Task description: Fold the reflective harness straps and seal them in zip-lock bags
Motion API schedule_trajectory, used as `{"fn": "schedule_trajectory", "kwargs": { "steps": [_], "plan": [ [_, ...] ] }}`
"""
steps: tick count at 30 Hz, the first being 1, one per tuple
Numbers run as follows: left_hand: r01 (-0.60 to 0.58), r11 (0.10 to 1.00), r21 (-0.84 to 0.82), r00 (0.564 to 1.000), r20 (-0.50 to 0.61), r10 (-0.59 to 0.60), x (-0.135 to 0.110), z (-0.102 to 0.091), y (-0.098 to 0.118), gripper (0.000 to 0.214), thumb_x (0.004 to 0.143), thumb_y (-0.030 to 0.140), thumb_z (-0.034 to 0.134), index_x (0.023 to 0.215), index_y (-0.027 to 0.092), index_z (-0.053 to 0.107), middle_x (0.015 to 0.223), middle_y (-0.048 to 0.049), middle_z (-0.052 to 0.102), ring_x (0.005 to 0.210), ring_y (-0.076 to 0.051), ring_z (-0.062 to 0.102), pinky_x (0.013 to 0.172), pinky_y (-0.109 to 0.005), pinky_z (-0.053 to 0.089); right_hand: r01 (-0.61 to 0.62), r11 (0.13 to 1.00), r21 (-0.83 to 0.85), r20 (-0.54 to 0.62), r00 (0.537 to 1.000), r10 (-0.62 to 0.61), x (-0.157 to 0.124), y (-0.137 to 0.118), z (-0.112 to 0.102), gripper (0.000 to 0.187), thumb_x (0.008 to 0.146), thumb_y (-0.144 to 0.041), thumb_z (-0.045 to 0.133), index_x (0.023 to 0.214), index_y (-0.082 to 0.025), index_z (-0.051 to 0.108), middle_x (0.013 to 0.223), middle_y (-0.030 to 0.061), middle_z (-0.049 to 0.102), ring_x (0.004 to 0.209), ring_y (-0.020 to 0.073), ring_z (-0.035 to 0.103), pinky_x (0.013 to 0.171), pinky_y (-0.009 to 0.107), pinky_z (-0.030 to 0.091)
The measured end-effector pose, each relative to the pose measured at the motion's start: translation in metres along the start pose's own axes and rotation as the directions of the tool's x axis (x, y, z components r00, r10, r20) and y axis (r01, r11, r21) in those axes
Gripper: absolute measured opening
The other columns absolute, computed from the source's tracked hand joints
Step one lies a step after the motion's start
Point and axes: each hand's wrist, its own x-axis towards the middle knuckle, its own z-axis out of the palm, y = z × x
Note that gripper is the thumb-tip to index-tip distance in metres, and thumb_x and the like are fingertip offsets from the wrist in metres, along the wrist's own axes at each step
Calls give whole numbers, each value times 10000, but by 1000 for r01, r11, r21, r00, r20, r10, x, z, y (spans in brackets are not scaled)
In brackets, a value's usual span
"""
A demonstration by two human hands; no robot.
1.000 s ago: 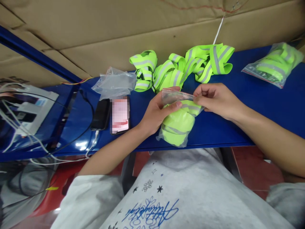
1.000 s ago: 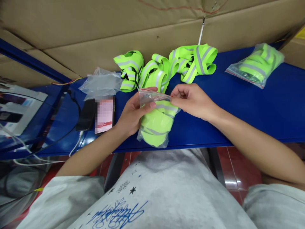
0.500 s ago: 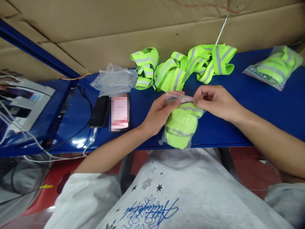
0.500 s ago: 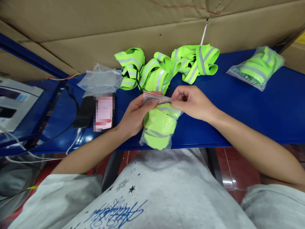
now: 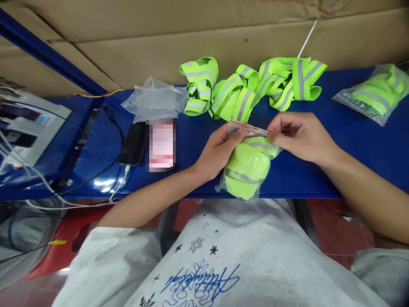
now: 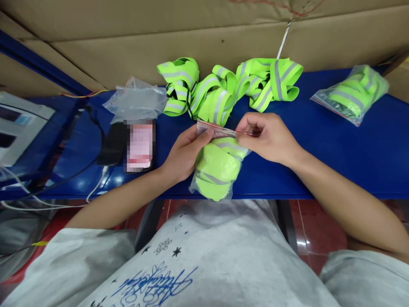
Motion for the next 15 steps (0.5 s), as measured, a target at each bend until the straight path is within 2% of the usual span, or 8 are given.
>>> {"fn": "schedule_trajectory", "kwargs": {
  "steps": [4,8,12,15],
  "plan": [
    [-27,998,55,1000,13,27,1,-1,-2,310,941,486,750,1090,215,760,1134,-26,792,1063,-194,731,973,-309,570,20,1000,-13,13,1000,-20,1,0,4,221,794,-387,830,794,-223,683,712,-5,604,630,134,514,584,313,383],
    [-62,989,136,998,32,58,-1,0,-3,321,962,502,723,1115,221,743,1113,-21,776,1030,-179,715,911,-280,562,9,1000,0,30,1000,-9,3,1,6,223,793,-357,807,754,-216,638,670,-20,545,596,112,459,563,300,353],
    [-136,962,235,990,-12,143,-3,2,-3,296,988,504,691,1040,213,700,983,-4,730,920,-154,682,842,-265,534,17,999,-33,8,1000,-17,3,2,9,195,795,-331,787,763,-218,631,668,-19,539,598,114,456,561,301,352],
    [-175,941,289,983,2,182,-3,3,-3,287,1004,496,669,972,211,666,920,-5,699,864,-156,663,795,-275,527,31,998,-61,9,1000,-30,2,1,11,180,809,-335,777,785,-224,637,678,-14,550,606,119,469,565,303,366]
  ]
}}
